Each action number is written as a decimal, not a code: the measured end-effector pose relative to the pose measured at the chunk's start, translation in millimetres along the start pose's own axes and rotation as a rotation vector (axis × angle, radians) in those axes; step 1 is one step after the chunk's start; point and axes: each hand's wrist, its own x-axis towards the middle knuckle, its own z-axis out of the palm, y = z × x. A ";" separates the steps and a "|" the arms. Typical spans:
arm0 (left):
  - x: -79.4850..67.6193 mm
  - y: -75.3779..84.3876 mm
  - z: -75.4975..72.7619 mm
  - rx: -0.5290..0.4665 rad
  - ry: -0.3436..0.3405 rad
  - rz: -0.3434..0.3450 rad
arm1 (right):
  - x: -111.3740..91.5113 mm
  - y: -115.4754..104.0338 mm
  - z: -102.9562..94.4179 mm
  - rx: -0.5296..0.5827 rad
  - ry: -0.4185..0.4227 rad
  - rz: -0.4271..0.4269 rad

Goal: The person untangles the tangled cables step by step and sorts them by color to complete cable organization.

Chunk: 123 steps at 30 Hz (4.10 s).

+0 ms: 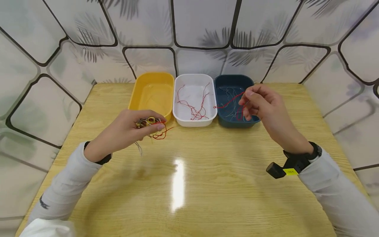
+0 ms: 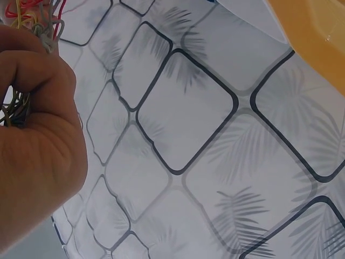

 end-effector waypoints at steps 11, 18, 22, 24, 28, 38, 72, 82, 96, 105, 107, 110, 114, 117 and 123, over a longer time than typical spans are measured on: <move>-1.8 3.3 2.0 -0.007 0.001 0.005 | 44.7 39.9 -1.4 -0.518 -0.076 0.149; -2.4 5.3 2.0 0.007 -0.001 -0.005 | 79.4 70.7 -4.4 -0.833 -0.094 0.155; -2.9 5.9 2.5 0.001 -0.003 -0.009 | 96.3 90.8 -5.5 -1.075 -0.131 0.106; -3.1 5.8 2.9 0.005 -0.003 -0.010 | 101.3 101.3 -4.8 -1.186 -0.167 0.078; -3.9 5.8 3.7 0.023 0.000 -0.008 | 103.3 119.0 -3.5 -1.356 -0.243 0.054; -5.1 7.8 5.7 0.018 0.001 0.000 | 95.2 122.1 1.1 -1.400 -0.244 0.065; 13.7 37.4 18.3 -0.098 0.029 0.236 | -4.5 17.7 110.4 -0.848 -0.328 -0.665; 17.0 27.0 28.7 0.128 -0.049 0.163 | 5.8 26.4 119.9 -1.040 -0.329 -0.658; 20.2 23.5 30.6 0.098 -0.096 0.252 | 1.3 24.1 113.6 -0.858 -0.308 -0.359; 17.8 20.7 26.2 -0.060 -0.055 0.233 | -3.0 11.1 100.6 -0.426 -0.346 0.004; 17.2 20.7 24.4 -0.073 -0.042 0.220 | -2.6 10.4 98.8 -0.345 -0.353 0.021; 16.1 21.8 22.6 -0.088 -0.040 0.201 | -2.5 10.8 96.8 -0.247 -0.346 0.003; 14.7 22.1 21.7 -0.084 -0.040 0.180 | -0.8 10.0 97.2 -0.133 -0.319 -0.093; 13.4 20.1 20.7 -0.080 -0.042 0.165 | 0.5 6.9 95.7 -0.044 -0.295 -0.139; 10.8 16.9 18.1 -0.071 -0.047 0.140 | 3.2 4.1 89.1 0.083 -0.231 -0.160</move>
